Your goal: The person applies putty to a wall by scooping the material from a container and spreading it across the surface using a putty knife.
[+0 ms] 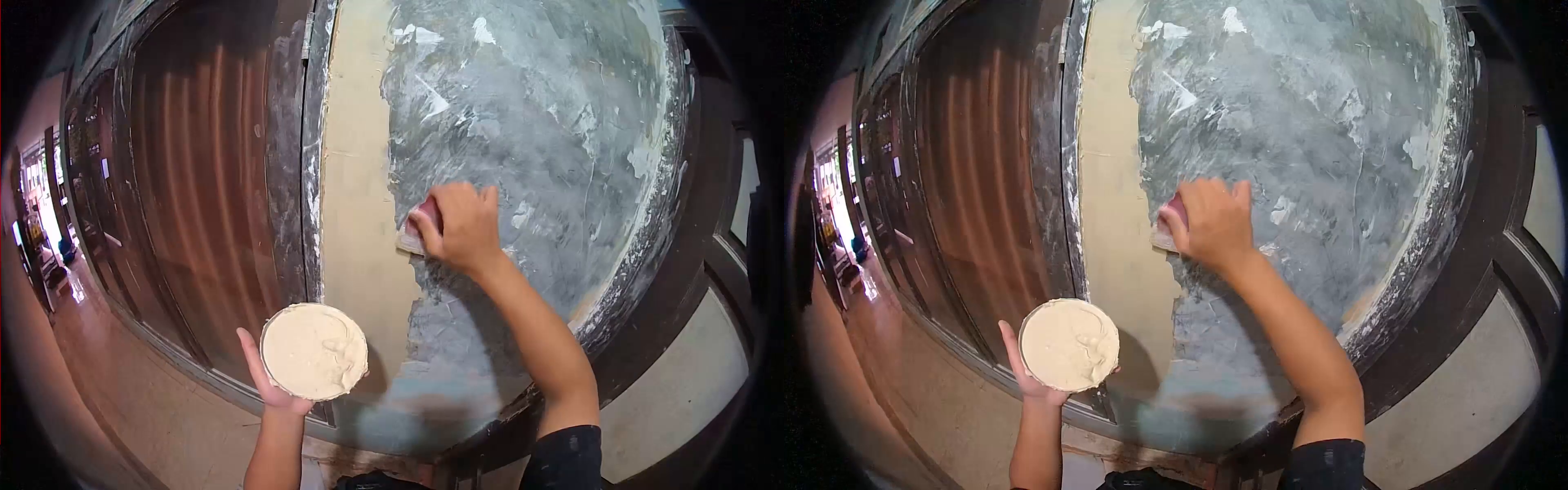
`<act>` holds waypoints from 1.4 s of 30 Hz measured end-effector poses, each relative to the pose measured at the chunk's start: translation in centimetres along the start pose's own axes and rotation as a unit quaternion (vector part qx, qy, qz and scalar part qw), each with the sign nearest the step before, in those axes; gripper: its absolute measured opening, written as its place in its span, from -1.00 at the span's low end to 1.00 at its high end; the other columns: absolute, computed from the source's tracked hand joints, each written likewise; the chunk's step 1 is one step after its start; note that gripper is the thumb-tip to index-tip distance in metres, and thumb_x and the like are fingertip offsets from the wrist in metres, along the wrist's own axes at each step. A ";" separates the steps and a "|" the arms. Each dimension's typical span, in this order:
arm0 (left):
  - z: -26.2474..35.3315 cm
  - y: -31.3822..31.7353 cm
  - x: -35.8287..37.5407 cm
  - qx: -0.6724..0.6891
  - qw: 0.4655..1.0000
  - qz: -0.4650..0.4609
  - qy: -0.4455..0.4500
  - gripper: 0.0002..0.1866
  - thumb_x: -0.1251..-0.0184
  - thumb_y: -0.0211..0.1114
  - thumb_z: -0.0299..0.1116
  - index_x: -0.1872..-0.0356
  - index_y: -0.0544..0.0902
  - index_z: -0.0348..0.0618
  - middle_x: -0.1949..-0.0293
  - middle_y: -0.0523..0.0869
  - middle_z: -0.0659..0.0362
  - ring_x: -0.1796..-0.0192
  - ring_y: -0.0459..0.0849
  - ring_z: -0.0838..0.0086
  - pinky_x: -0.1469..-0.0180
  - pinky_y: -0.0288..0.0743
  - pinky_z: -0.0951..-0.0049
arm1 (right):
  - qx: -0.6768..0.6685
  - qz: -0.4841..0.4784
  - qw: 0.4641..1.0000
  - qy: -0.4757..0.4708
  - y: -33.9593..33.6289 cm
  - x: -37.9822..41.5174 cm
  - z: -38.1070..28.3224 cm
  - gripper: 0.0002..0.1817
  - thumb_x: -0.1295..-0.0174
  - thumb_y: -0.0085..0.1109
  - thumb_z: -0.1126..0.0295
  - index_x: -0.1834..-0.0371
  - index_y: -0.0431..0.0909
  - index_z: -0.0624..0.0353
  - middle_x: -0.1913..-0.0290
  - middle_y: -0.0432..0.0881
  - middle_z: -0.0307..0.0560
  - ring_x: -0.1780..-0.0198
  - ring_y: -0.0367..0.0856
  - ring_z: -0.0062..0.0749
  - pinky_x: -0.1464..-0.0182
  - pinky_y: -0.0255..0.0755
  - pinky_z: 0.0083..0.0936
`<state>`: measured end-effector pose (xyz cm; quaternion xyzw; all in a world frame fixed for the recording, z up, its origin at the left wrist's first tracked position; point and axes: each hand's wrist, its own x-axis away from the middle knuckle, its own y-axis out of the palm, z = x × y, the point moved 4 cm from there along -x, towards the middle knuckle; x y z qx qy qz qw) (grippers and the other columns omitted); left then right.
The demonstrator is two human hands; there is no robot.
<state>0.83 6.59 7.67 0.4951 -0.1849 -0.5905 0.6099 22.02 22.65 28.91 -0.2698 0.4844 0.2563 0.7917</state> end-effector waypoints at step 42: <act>0.4 0.6 1.2 0.023 1.000 -0.001 0.003 0.09 -0.40 -0.24 0.70 -0.55 0.42 -0.07 -0.48 0.52 -0.12 -0.35 0.61 -0.28 -0.13 0.50 -0.75 | 0.002 -0.032 0.999 -0.030 0.2 0.7 -0.3 -0.65 -0.29 0.39 -0.03 0.26 0.58 -0.02 0.36 0.54 -0.25 0.27 0.51 -0.25 0.12 0.18 -0.14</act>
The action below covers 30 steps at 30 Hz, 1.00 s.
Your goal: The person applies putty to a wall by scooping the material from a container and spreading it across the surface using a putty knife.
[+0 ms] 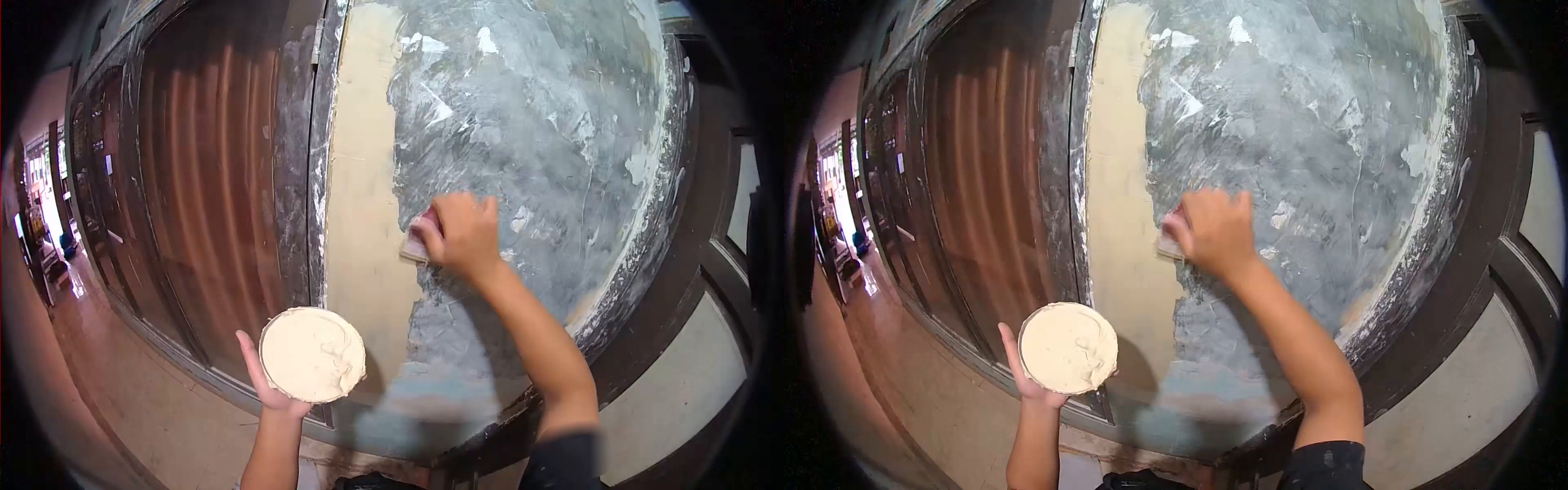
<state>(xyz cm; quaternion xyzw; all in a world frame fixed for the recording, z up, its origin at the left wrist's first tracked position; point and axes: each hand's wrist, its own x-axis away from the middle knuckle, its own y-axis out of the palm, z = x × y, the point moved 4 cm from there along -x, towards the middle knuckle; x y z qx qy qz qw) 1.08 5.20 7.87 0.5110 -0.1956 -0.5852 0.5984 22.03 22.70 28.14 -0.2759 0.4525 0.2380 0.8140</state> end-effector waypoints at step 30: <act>0.9 0.0 0.4 0.025 1.000 0.001 0.005 0.08 -0.45 -0.30 0.68 -0.48 0.51 -0.12 -0.41 0.60 -0.06 -0.31 0.67 -0.07 -0.27 0.65 -0.29 | 0.084 0.048 0.993 0.061 0.5 -1.3 0.3 -0.63 -0.34 0.35 -0.07 0.24 0.59 -0.02 0.32 0.59 -0.25 0.28 0.52 -0.27 0.14 0.18 -0.19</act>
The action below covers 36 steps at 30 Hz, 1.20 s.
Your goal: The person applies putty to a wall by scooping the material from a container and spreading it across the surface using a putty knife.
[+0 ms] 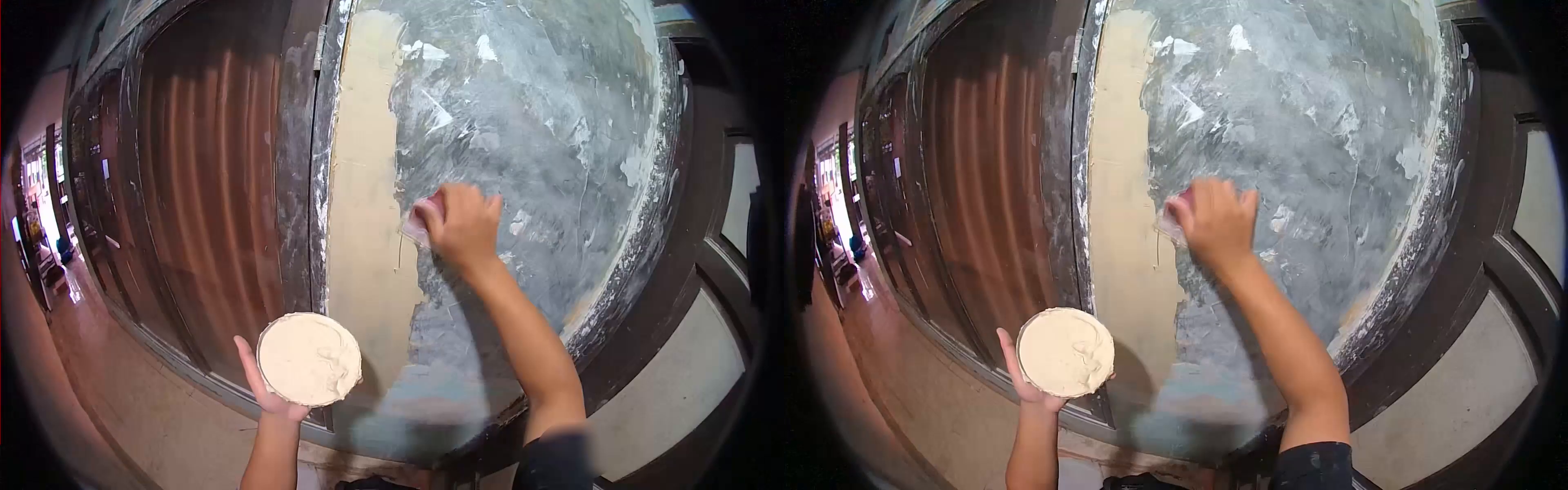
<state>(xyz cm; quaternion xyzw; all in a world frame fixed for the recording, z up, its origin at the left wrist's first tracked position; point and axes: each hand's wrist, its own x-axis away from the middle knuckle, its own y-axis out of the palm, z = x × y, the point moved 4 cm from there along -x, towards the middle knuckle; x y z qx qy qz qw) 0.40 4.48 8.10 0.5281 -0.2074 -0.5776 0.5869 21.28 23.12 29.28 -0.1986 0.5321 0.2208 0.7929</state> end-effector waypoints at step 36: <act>0.9 -2.9 2.6 0.040 0.998 0.007 -0.054 0.12 -0.41 -0.28 0.70 -0.58 0.42 -0.10 -0.53 0.50 -0.10 -0.43 0.57 -0.24 -0.30 0.45 -0.63 | -0.427 -0.343 0.789 0.278 -2.9 5.8 -7.9 -0.56 -0.43 0.38 0.09 -0.04 0.63 0.31 0.10 0.75 0.24 0.01 0.75 0.07 -0.04 0.59 -0.18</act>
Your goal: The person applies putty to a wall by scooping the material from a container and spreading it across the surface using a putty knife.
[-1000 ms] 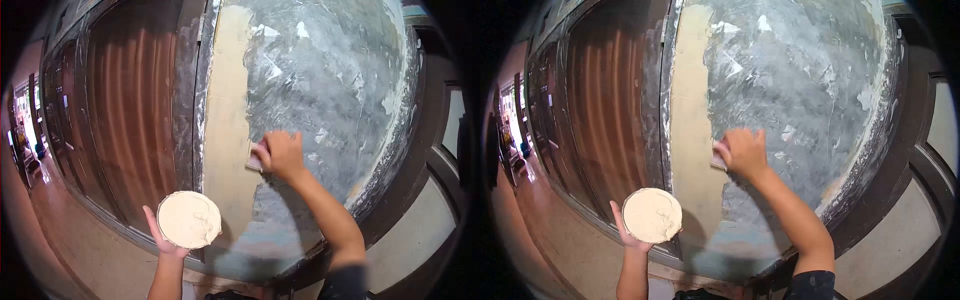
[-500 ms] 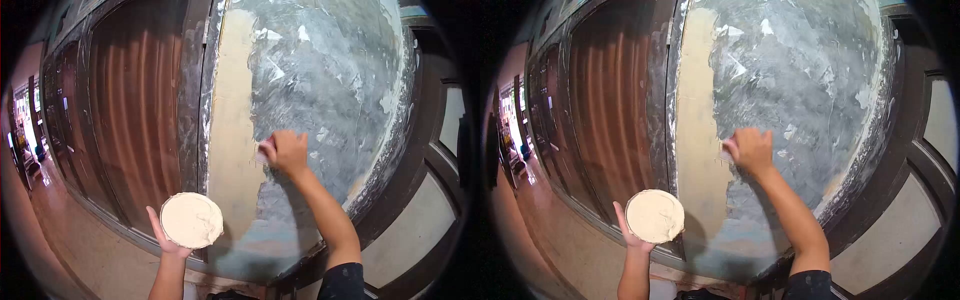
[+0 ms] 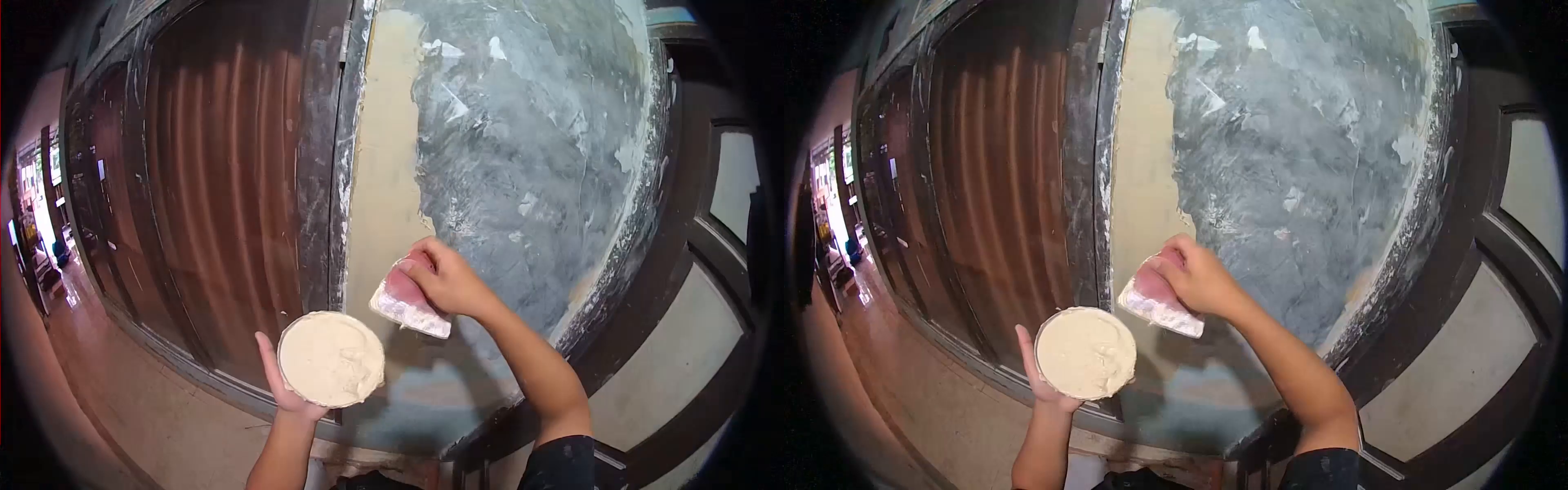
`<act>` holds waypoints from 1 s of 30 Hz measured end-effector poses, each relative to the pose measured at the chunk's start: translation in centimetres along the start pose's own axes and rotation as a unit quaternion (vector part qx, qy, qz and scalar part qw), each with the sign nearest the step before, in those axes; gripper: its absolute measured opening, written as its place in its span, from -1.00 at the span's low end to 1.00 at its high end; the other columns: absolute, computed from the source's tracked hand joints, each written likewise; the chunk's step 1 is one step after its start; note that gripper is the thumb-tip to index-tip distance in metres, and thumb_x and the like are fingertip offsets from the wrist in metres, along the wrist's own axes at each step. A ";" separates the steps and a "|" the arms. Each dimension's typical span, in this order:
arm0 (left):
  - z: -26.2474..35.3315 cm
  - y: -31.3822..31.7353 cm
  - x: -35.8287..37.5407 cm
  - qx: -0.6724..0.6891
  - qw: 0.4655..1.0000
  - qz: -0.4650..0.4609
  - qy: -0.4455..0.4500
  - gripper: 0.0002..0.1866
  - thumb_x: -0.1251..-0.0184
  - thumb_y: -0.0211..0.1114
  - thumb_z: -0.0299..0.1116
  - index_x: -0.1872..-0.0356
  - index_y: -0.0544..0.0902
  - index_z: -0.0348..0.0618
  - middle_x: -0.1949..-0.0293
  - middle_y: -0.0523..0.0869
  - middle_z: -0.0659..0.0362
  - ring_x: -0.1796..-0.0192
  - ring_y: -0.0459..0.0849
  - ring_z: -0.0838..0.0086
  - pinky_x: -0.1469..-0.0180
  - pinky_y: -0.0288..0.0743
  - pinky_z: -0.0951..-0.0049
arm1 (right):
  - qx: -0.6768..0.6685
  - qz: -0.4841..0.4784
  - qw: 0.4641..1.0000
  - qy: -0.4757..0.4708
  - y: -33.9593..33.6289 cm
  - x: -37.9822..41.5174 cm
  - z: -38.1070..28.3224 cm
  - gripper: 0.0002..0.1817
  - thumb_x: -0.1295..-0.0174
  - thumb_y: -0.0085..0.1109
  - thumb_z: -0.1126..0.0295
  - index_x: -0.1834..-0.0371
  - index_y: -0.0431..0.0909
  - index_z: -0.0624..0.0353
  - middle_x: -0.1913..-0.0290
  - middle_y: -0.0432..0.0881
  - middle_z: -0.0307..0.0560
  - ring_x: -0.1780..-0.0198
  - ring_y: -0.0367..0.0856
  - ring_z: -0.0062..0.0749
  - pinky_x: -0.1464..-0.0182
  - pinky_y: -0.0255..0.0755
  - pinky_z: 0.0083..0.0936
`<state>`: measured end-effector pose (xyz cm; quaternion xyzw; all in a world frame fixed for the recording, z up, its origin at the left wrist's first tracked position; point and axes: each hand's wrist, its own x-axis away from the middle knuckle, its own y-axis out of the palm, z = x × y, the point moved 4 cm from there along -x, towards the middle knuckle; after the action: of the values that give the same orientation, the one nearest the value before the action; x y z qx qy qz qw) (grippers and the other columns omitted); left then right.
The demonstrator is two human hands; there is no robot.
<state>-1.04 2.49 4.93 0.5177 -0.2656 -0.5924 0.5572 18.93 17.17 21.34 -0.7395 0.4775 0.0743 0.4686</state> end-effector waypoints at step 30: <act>-0.1 4.0 -0.5 -0.021 0.999 -0.047 -0.017 0.14 -0.46 -0.36 0.67 -0.54 0.44 -0.24 -0.44 0.60 -0.10 -0.39 0.65 0.04 -0.40 0.59 -0.07 | 0.374 -0.057 0.808 -0.451 -1.5 8.4 -8.0 -0.73 -0.25 0.33 0.24 -0.01 0.71 -0.10 0.04 0.69 -0.44 -0.01 0.57 -0.34 0.04 0.33 -0.21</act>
<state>0.49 2.07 8.64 0.5081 -0.2378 -0.6319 0.5348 21.92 5.83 22.01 -0.4164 0.1604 0.1885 0.8749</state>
